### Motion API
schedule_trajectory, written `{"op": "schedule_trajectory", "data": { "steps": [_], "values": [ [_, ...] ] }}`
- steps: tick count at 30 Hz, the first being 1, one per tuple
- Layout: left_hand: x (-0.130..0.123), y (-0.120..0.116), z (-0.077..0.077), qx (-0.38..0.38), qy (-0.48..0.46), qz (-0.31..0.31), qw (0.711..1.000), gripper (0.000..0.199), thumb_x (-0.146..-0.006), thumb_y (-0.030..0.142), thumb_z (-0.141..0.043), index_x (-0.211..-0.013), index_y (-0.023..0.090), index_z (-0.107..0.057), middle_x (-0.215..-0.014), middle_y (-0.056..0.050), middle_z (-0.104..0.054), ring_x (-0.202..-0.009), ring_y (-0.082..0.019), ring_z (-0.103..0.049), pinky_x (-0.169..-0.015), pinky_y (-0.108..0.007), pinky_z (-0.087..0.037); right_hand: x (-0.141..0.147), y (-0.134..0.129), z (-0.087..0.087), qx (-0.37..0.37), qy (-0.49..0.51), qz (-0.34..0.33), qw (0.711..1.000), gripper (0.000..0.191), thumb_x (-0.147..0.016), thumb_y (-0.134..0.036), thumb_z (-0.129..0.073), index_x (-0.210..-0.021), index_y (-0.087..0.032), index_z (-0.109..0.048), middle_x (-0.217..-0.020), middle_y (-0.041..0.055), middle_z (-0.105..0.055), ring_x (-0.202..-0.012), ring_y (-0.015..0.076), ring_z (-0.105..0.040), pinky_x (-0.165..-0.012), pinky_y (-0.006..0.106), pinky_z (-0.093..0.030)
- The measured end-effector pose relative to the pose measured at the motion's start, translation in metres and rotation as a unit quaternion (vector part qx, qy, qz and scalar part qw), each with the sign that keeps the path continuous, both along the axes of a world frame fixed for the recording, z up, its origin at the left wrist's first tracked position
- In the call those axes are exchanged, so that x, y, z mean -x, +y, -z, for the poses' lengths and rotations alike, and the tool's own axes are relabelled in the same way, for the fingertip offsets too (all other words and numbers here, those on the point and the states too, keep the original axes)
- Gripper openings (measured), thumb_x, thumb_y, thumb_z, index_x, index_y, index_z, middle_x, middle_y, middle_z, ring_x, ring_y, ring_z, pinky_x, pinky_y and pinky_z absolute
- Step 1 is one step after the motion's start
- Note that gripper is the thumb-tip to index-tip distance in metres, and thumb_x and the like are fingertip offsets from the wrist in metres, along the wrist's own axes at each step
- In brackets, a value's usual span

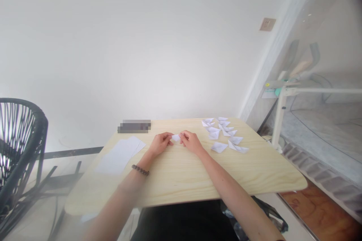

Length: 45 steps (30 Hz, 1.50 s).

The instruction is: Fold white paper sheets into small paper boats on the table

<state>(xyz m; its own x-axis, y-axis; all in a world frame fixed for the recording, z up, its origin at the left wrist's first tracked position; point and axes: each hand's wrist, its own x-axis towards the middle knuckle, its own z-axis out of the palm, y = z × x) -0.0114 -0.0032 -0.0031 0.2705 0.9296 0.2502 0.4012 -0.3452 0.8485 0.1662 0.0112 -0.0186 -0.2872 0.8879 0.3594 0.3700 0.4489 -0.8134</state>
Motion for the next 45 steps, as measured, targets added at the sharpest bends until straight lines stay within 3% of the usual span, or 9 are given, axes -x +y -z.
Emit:
{"op": "schedule_trajectory", "data": {
  "steps": [22, 31, 38, 45],
  "values": [
    [0.0015, 0.0001, 0.0039, 0.003, -0.005, -0.011, 1.000, 0.035, -0.072, 0.041, -0.050, -0.091, 0.013, -0.060, -0.068, -0.005, -0.066, -0.063, -0.017, -0.060, -0.060, -0.026, -0.043, 0.0003, -0.0007, -0.0008, 0.002, -0.004, 0.003, 1.000, 0.024, -0.080, -0.037, -0.040, -0.087, -0.018, -0.053, -0.059, -0.0013, -0.059, -0.042, 0.0070, -0.049, -0.047, 0.018, -0.041],
    [0.0014, 0.0009, 0.0015, 0.010, -0.010, -0.014, 1.000, 0.033, -0.071, 0.041, -0.051, -0.084, 0.012, -0.060, -0.061, -0.004, -0.064, -0.059, -0.015, -0.058, -0.057, -0.024, -0.042, -0.0002, -0.0035, -0.0052, -0.036, -0.007, -0.011, 0.999, 0.025, -0.081, -0.035, -0.039, -0.080, -0.017, -0.056, -0.057, -0.0018, -0.058, -0.043, 0.0061, -0.048, -0.048, 0.017, -0.039],
    [-0.0011, 0.0003, 0.0007, 0.058, -0.086, 0.011, 0.995, 0.038, -0.065, 0.040, -0.059, -0.089, 0.012, -0.055, -0.074, -0.006, -0.063, -0.062, -0.014, -0.057, -0.053, -0.023, -0.044, 0.0010, 0.0002, 0.0006, 0.020, 0.042, -0.047, 0.998, 0.024, -0.080, -0.036, -0.039, -0.088, -0.017, -0.051, -0.066, 0.0003, -0.061, -0.044, 0.0062, -0.051, -0.044, 0.017, -0.040],
    [0.0006, -0.0003, 0.0012, 0.028, -0.039, 0.004, 0.999, 0.034, -0.066, 0.040, -0.057, -0.086, 0.013, -0.058, -0.067, -0.004, -0.063, -0.058, -0.013, -0.056, -0.052, -0.023, -0.042, -0.0003, -0.0006, -0.0009, 0.025, 0.037, -0.066, 0.997, 0.021, -0.080, -0.035, -0.039, -0.081, -0.017, -0.049, -0.071, 0.0017, -0.063, -0.045, 0.0061, -0.053, -0.047, 0.018, -0.042]
  ]
}}
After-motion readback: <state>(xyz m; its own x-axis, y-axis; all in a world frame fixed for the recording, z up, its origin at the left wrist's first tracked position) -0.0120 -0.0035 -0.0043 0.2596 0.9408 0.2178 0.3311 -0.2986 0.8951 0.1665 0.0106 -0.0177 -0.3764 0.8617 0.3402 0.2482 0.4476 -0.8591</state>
